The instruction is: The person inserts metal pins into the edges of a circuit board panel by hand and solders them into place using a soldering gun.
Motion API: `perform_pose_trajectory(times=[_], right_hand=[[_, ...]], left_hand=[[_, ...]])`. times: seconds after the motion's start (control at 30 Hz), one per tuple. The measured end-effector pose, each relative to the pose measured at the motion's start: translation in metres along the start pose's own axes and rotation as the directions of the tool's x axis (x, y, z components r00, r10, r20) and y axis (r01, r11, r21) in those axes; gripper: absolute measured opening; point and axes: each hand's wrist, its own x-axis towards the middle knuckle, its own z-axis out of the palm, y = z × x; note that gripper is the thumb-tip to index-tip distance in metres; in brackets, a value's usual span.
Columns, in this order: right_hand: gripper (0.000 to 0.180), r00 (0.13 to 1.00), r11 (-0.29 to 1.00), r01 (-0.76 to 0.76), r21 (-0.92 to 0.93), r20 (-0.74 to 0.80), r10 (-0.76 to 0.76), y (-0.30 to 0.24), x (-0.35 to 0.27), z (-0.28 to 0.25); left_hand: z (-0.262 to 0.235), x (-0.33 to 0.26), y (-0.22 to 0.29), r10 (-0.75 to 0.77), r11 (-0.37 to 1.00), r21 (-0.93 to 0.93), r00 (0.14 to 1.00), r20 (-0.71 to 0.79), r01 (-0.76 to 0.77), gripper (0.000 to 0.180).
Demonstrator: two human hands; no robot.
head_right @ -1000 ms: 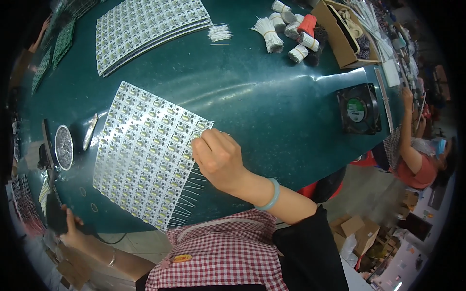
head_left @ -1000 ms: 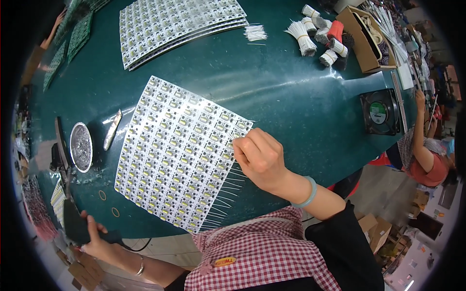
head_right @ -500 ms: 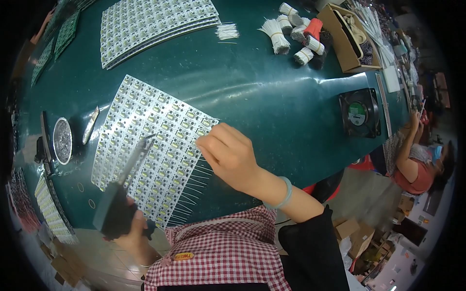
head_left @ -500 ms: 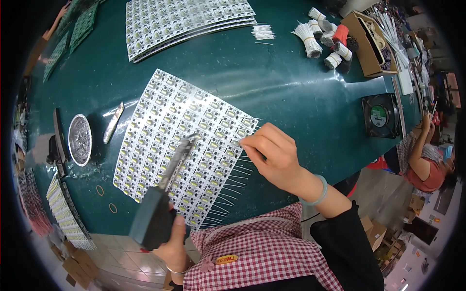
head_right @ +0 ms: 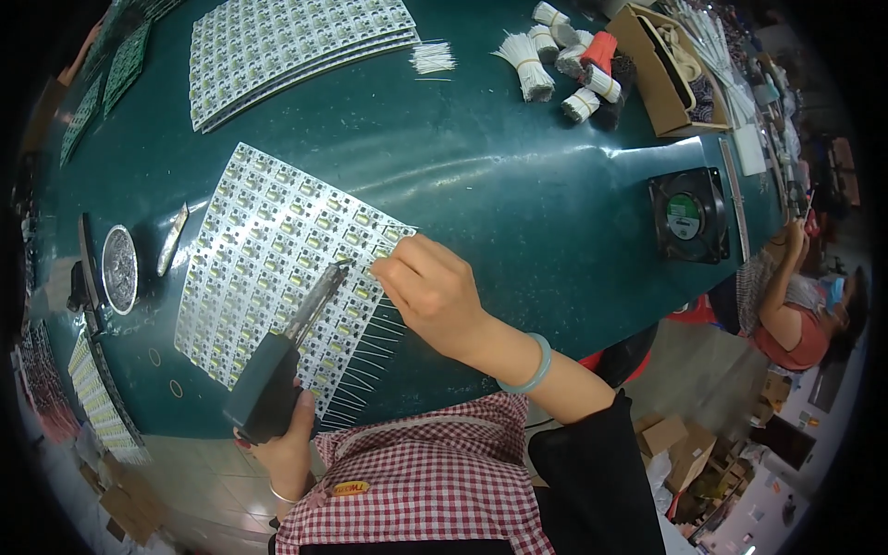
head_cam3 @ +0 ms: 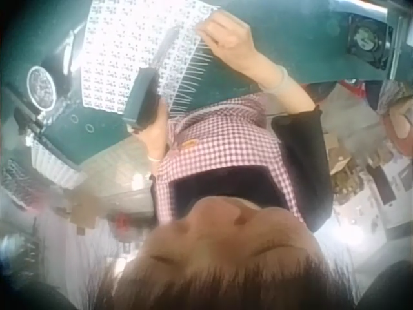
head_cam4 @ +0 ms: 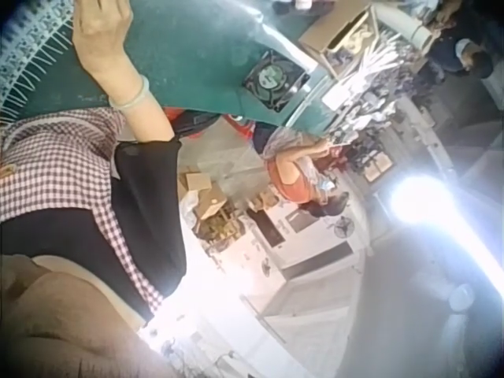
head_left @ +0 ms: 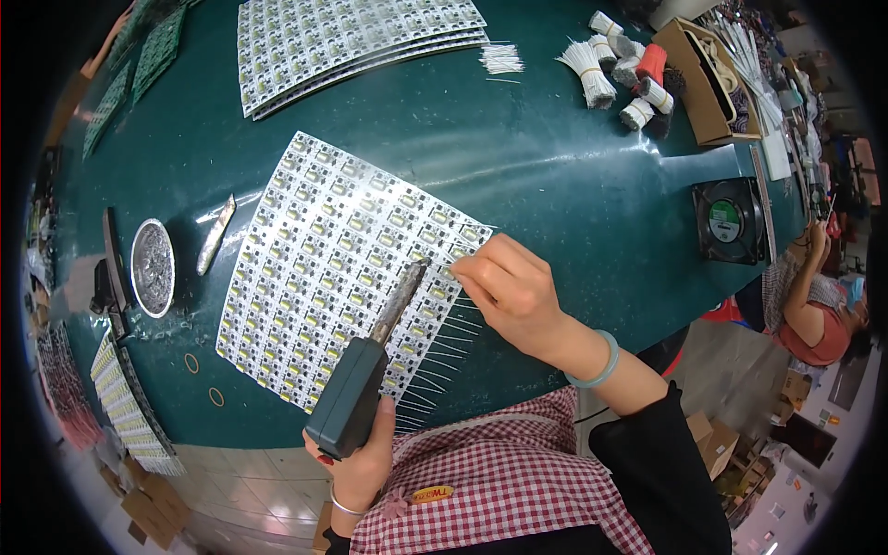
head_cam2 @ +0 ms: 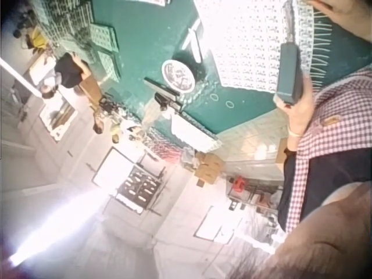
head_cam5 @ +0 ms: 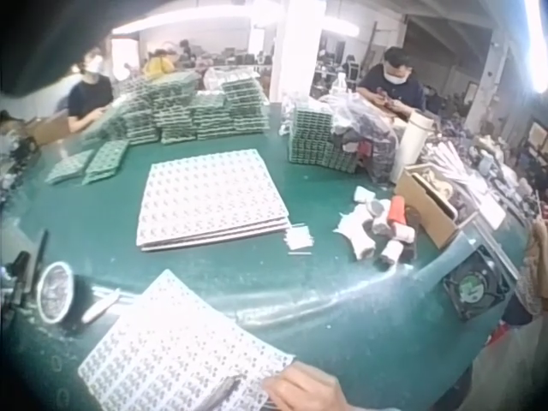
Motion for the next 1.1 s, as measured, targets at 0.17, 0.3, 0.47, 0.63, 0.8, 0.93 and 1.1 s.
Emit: perform_pose_trajectory(times=[0.17,0.3,0.47,0.63,0.8,0.93,1.1], right_hand=[[0.02,1.0,1.0,-0.003,-0.025,0.019,0.003,-0.002,0.0,-0.002],[0.018,1.0,0.999,0.004,-0.04,0.022,-0.003,-0.001,-0.001,-0.001],[0.017,1.0,0.999,0.011,-0.042,0.019,-0.01,-0.001,-0.002,-0.001],[0.016,1.0,0.999,0.006,-0.04,0.028,-0.005,-0.002,-0.003,-0.003],[0.017,1.0,0.999,0.002,-0.032,0.026,-0.001,-0.003,-0.003,0.001],[0.018,0.999,1.0,0.004,-0.029,0.033,-0.003,-0.003,-0.002,0.004],[0.015,1.0,0.996,0.002,-0.093,0.024,0.0,-0.004,0.0,-0.01]], left_hand=[[0.0,0.001,0.0,0.049,0.998,0.05,0.999,0.007,-0.049,0.021],[0.001,0.004,0.01,-0.024,1.0,-0.016,0.999,0.027,0.025,0.02],[0.002,0.006,0.015,-0.04,0.999,-0.024,0.996,0.076,0.042,0.019],[0.002,0.006,0.015,0.128,0.986,0.092,0.988,0.092,-0.137,0.02],[-0.002,-0.002,0.008,0.094,0.99,0.104,0.994,0.062,-0.1,0.023],[-0.006,-0.004,0.003,-0.122,0.989,-0.086,0.992,-0.009,0.121,0.024],[-0.004,-0.003,0.005,-0.19,0.979,-0.066,0.981,0.03,0.191,0.036]])
